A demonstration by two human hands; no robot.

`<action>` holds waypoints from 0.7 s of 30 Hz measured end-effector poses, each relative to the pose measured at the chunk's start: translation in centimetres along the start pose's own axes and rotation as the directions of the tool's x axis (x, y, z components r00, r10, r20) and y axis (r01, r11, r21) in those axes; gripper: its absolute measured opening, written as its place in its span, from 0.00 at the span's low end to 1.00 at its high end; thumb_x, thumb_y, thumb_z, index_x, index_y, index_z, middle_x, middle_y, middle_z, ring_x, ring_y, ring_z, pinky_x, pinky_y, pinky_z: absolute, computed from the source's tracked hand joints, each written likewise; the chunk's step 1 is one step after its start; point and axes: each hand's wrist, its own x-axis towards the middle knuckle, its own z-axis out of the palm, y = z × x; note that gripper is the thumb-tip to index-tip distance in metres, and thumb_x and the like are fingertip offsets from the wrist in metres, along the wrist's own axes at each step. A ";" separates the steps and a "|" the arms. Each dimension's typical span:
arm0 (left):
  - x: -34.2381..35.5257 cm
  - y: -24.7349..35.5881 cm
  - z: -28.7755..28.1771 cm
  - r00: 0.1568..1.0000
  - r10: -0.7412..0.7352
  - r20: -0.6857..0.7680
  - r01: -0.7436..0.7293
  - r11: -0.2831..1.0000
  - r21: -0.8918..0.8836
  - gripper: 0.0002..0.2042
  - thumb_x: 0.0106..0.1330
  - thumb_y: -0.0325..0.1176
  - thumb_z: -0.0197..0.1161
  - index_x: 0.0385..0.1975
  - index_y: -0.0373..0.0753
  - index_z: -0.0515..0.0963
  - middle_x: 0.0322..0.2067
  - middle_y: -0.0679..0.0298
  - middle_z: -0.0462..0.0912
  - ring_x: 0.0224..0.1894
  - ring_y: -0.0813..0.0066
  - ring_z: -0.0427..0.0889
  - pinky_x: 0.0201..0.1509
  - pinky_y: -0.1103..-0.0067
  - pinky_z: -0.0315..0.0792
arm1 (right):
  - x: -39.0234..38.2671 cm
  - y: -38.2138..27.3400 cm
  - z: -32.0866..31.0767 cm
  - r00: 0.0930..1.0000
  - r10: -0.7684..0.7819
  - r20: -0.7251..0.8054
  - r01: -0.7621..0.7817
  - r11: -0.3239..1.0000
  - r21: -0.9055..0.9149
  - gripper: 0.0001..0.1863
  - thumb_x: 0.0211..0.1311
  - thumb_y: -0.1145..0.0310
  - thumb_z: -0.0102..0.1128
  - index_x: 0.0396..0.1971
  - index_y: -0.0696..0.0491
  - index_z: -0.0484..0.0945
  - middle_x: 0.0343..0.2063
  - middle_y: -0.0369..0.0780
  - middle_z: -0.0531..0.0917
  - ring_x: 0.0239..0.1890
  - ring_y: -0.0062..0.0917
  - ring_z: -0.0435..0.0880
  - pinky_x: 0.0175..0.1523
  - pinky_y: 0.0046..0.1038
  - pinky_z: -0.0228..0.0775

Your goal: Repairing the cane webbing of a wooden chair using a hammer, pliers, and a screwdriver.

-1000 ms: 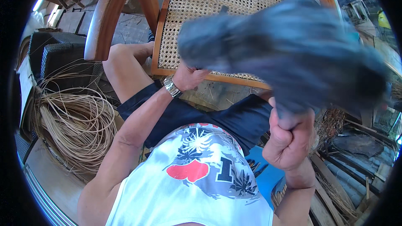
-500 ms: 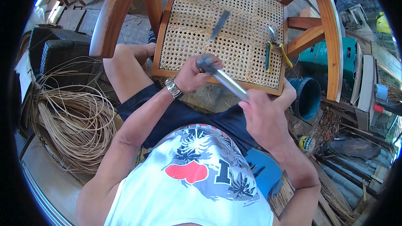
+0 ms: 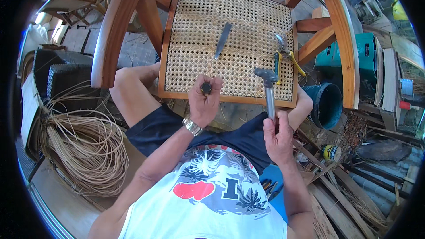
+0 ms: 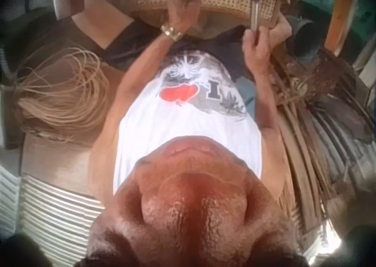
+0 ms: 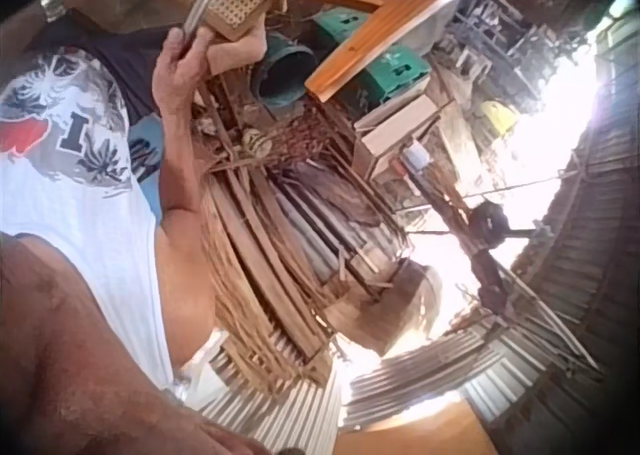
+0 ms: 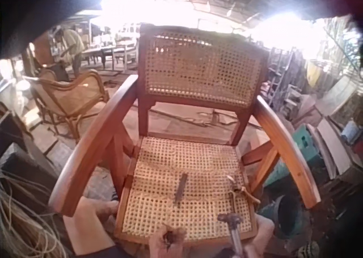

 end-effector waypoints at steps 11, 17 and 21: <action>6.3 0.4 -3.6 0.550 -0.064 0.833 0.035 0.998 0.054 0.20 0.71 0.38 0.65 0.18 0.33 0.73 0.15 0.74 0.62 0.21 0.88 0.57 0.22 0.78 0.54 | -7.3 8.5 -0.2 0.900 0.433 0.041 -0.428 0.864 0.267 0.07 0.75 0.67 0.54 0.37 0.55 0.72 0.19 0.28 0.68 0.20 0.09 0.64 0.25 0.17 0.58; 0.8 -0.1 0.3 0.999 0.033 0.037 -0.037 0.995 0.094 0.18 0.73 0.32 0.62 0.19 0.39 0.66 0.16 0.76 0.62 0.21 0.88 0.57 0.21 0.82 0.53 | -7.3 10.5 -0.1 0.926 0.376 0.028 -0.376 0.919 0.118 0.12 0.73 0.65 0.57 0.29 0.55 0.72 0.18 0.28 0.64 0.21 0.11 0.61 0.26 0.20 0.56; 0.0 0.7 -1.5 0.973 0.093 0.210 -0.098 0.995 0.014 0.05 0.71 0.25 0.60 0.39 0.36 0.70 0.31 0.68 0.75 0.33 0.86 0.70 0.37 0.84 0.67 | -6.6 11.0 -0.7 0.925 0.377 0.044 -0.380 0.914 0.146 0.12 0.73 0.65 0.56 0.29 0.54 0.71 0.17 0.28 0.65 0.20 0.10 0.63 0.25 0.20 0.57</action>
